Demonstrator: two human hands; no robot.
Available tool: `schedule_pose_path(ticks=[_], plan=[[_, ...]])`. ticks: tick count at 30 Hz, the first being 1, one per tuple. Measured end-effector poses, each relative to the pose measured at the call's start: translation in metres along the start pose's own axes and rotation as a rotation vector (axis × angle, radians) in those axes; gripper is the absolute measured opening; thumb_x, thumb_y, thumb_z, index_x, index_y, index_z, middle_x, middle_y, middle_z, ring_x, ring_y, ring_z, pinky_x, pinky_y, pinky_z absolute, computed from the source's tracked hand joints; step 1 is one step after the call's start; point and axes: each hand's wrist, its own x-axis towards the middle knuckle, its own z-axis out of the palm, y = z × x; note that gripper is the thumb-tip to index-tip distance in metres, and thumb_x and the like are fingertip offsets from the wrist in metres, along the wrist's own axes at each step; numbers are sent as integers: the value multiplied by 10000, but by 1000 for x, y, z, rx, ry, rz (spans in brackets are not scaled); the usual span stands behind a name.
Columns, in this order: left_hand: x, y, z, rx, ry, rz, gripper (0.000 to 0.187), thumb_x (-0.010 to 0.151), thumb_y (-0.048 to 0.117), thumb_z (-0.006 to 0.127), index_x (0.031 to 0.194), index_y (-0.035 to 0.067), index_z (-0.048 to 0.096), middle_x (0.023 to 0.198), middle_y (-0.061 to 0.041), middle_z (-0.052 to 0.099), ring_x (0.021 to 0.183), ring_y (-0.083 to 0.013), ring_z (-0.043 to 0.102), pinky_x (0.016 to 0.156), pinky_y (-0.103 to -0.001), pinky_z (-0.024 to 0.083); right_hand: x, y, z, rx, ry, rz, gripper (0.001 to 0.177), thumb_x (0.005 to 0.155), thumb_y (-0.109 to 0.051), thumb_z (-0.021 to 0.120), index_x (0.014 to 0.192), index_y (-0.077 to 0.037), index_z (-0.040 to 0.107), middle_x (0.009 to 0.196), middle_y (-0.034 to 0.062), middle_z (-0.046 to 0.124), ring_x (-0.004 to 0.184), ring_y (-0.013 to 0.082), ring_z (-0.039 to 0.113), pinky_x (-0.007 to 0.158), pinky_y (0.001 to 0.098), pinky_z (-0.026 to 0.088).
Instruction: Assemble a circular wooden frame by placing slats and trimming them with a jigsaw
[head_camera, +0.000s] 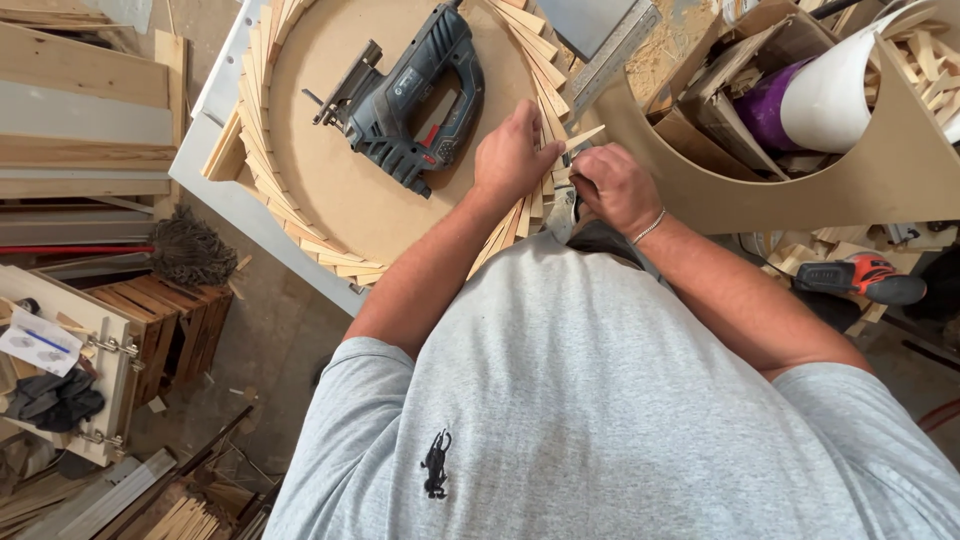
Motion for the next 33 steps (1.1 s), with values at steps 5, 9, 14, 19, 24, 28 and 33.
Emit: schedule_pose_path(ticks=[5, 9, 14, 19, 24, 28, 33], plan=[[0, -3, 10, -24, 36, 155, 298, 881, 343, 739, 1057, 283, 506, 1000, -20, 605, 970, -382, 710, 836, -517, 583, 1, -3, -1, -42, 1, 9, 90, 1006, -259, 699, 1032, -173, 699, 994, 10, 670, 925, 244, 664, 811, 373, 567], [-1, -8, 15, -53, 55, 215, 157, 907, 288, 682, 988, 276, 547, 983, 0, 560, 938, -366, 691, 812, -501, 586, 5, -6, -7, -39, 5, -17, 72, 989, -205, 711, 1022, -152, 676, 940, 32, 663, 895, 263, 670, 795, 385, 572], [-2, -8, 19, -53, 108, 283, 64, 917, 251, 646, 948, 279, 598, 970, -20, 563, 902, -419, 677, 783, -545, 584, 6, -8, -9, -11, -3, -18, 94, 977, -195, 716, 1020, -126, 670, 924, 57, 667, 886, 287, 672, 773, 398, 577], [2, -19, 27, 9, 171, 377, 71, 905, 244, 639, 932, 308, 653, 940, 5, 559, 882, -370, 686, 754, -504, 603, 10, -13, -16, -26, -17, -36, 95, 961, -139, 720, 1020, -100, 655, 915, 76, 665, 862, 300, 663, 768, 406, 571], [6, -33, 32, 56, 197, 484, 64, 882, 265, 682, 930, 301, 659, 936, 23, 536, 860, -337, 664, 721, -478, 602, 9, -11, -15, -31, -18, -24, 115, 957, -158, 724, 1028, -104, 651, 918, 72, 657, 870, 296, 656, 769, 407, 568], [4, -40, 33, 73, 235, 597, 121, 874, 377, 715, 942, 294, 661, 916, 23, 495, 837, -302, 636, 688, -441, 582, 9, -12, -11, -40, 0, -35, 101, 972, -162, 716, 1032, -102, 662, 934, 79, 666, 883, 298, 663, 780, 409, 568], [0, -47, 23, 95, 237, 702, 277, 853, 457, 772, 1038, 264, 701, 903, -12, 496, 835, -327, 614, 685, -461, 554, 8, -11, -8, -88, 22, -58, 116, 945, -150, 734, 1019, -109, 655, 949, 70, 666, 901, 287, 660, 778, 399, 567]])
